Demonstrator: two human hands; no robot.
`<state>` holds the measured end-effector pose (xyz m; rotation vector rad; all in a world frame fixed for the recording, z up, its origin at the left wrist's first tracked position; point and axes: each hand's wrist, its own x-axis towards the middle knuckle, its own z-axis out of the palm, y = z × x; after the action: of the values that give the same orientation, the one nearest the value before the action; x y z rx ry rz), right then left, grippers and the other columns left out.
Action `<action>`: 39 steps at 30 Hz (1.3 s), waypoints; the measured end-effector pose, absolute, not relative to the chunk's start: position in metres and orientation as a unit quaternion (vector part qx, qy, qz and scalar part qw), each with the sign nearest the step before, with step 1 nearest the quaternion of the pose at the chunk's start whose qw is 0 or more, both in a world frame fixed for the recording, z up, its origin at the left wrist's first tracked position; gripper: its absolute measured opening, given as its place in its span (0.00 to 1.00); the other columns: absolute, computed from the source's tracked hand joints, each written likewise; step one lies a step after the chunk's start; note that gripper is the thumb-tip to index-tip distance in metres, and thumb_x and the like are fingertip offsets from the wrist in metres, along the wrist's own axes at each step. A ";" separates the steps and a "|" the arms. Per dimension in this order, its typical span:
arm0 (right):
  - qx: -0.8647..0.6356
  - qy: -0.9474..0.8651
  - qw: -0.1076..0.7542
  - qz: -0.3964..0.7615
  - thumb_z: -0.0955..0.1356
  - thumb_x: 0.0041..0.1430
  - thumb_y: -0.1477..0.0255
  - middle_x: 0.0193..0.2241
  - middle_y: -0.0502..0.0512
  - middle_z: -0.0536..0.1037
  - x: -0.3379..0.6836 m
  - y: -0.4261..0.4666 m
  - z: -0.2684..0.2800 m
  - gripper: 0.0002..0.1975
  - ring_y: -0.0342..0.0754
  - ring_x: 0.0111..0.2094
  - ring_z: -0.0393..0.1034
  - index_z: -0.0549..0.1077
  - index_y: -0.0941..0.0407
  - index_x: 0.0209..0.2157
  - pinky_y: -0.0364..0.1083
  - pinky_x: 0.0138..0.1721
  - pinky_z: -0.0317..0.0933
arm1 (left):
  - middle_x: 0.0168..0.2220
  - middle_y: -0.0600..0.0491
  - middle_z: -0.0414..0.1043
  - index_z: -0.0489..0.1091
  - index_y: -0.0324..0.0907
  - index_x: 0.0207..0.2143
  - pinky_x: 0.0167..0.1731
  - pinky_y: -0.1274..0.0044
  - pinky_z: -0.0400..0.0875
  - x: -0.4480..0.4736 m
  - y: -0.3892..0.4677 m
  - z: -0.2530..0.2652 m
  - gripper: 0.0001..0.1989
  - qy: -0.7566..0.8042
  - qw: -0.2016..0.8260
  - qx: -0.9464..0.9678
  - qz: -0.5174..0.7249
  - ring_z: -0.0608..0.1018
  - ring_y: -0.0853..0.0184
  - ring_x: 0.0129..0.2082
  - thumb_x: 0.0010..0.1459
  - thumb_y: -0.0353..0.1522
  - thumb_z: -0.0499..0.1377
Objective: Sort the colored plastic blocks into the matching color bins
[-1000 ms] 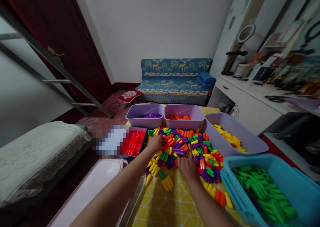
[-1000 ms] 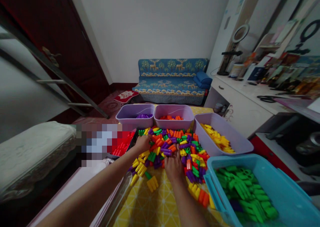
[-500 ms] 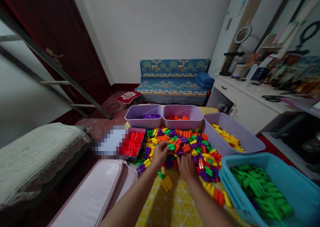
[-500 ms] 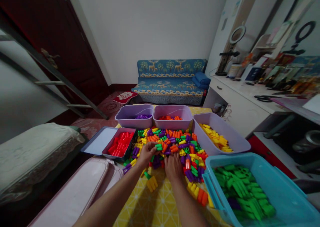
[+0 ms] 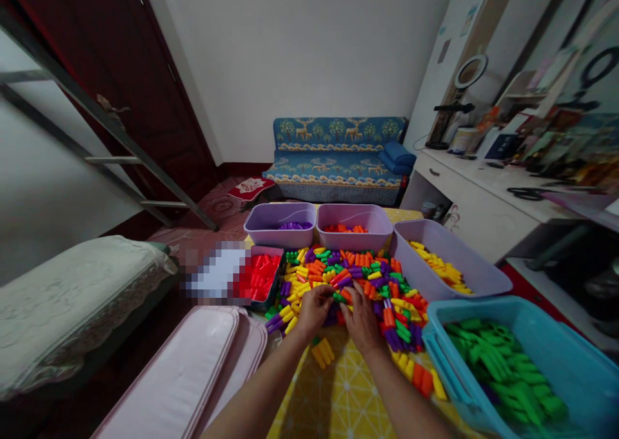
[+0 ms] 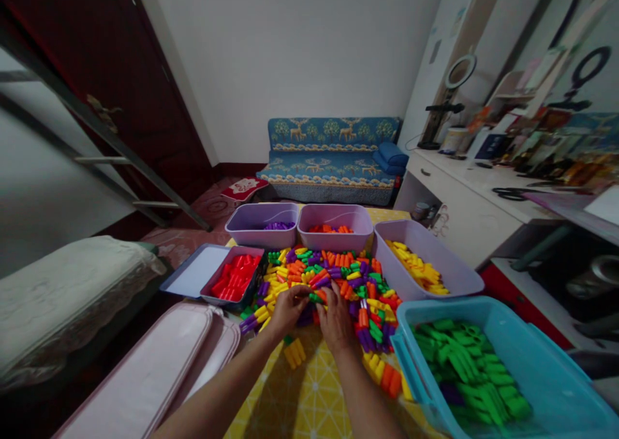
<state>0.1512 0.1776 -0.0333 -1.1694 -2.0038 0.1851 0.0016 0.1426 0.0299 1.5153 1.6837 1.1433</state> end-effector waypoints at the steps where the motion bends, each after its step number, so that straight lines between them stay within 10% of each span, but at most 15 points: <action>1: -0.471 -0.783 0.399 0.079 0.59 0.63 0.71 0.57 0.66 0.66 0.151 0.179 -0.036 0.16 0.55 0.58 0.62 0.65 0.56 0.51 0.58 0.55 0.62 | 0.41 0.50 0.78 0.75 0.42 0.41 0.48 0.70 0.73 0.002 0.138 0.033 0.13 0.635 0.270 0.587 0.424 0.78 0.64 0.43 0.55 0.24 0.56; 5: -0.495 -0.769 0.395 0.085 0.58 0.64 0.68 0.50 0.65 0.72 0.152 0.184 -0.046 0.14 0.56 0.52 0.67 0.65 0.57 0.48 0.57 0.50 0.65 | 0.54 0.46 0.71 0.72 0.48 0.49 0.56 0.63 0.66 0.000 0.101 0.044 0.16 0.600 0.155 0.699 0.357 0.72 0.59 0.55 0.57 0.35 0.59; 12: -0.477 -0.773 0.413 0.062 0.57 0.66 0.68 0.50 0.66 0.72 0.150 0.181 -0.042 0.16 0.54 0.53 0.65 0.63 0.59 0.51 0.55 0.52 0.64 | 0.71 0.44 0.39 0.53 0.54 0.66 0.63 0.46 0.45 -0.017 0.049 0.021 0.54 0.623 0.091 0.770 0.109 0.44 0.41 0.69 0.37 0.52 0.69; 26: -0.470 -0.777 0.410 0.088 0.61 0.58 0.74 0.55 0.65 0.68 0.149 0.175 -0.034 0.22 0.55 0.58 0.61 0.63 0.58 0.55 0.58 0.57 0.60 | 0.62 0.40 0.61 0.54 0.40 0.64 0.62 0.61 0.59 0.006 0.151 0.011 0.32 0.694 0.095 0.661 0.270 0.64 0.57 0.63 0.56 0.24 0.52; 39: -0.482 -0.771 0.406 0.089 0.62 0.60 0.69 0.54 0.66 0.69 0.150 0.177 -0.037 0.19 0.57 0.57 0.62 0.65 0.58 0.53 0.59 0.56 0.60 | 0.68 0.38 0.44 0.56 0.43 0.63 0.60 0.48 0.53 -0.001 0.083 0.019 0.31 0.756 -0.028 0.558 0.340 0.46 0.45 0.69 0.57 0.30 0.57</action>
<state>0.1505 0.1767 -0.0373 -1.2169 -1.9463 0.2241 -0.0012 0.0827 0.0191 1.7852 2.4189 1.0881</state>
